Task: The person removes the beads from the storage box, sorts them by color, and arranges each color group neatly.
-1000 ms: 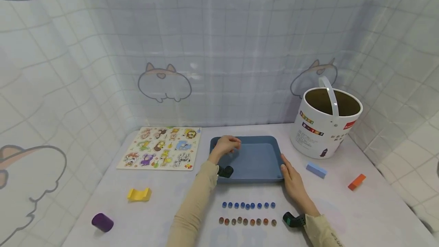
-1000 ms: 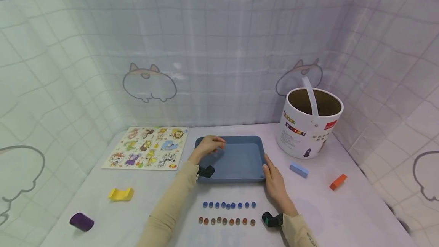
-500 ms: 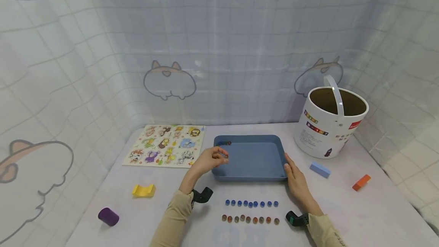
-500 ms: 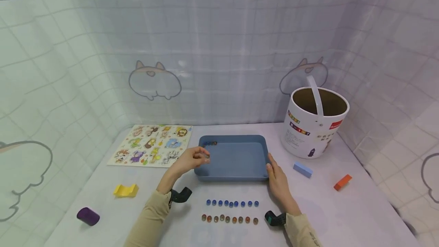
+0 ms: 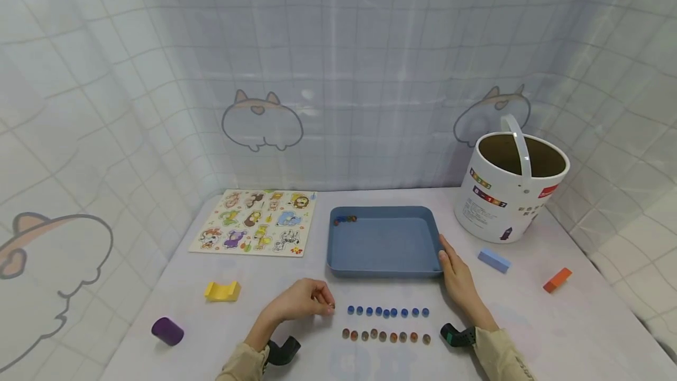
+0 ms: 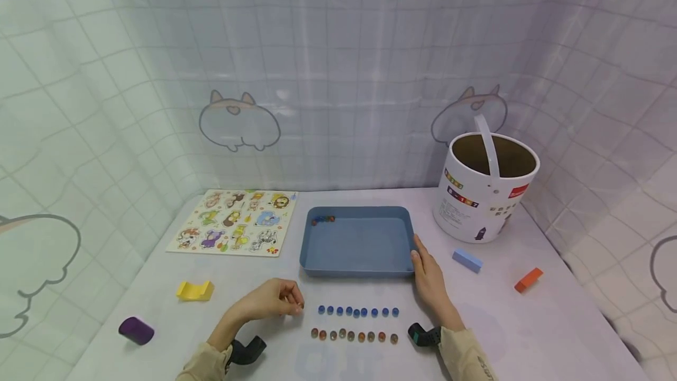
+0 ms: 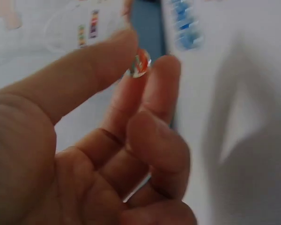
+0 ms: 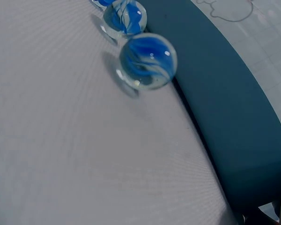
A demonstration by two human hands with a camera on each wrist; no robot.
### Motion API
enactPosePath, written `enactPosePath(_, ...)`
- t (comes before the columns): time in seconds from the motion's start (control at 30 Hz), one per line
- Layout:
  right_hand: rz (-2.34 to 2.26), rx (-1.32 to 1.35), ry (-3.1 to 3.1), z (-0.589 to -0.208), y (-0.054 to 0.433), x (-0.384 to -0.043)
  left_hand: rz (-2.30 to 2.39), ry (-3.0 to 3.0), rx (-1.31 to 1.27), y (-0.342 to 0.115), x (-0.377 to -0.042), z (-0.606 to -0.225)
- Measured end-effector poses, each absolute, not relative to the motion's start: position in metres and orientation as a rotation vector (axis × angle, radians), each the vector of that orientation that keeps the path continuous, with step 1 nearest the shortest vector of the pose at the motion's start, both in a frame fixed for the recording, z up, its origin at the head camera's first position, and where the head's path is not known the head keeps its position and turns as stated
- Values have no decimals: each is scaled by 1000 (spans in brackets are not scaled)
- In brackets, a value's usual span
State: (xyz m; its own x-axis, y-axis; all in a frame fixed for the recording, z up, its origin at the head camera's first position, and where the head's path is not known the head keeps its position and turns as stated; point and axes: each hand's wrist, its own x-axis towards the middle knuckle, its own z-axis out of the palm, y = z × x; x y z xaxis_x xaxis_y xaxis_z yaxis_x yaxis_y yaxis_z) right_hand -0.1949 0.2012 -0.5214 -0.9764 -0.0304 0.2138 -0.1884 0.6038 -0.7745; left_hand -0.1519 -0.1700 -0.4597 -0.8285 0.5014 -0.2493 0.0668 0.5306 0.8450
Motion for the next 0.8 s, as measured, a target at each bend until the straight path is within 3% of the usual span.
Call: enactPosePath(0.8, 1302, 182, -2652, -523, 202, -196, 945, 2561, 437, -146, -124, -475)
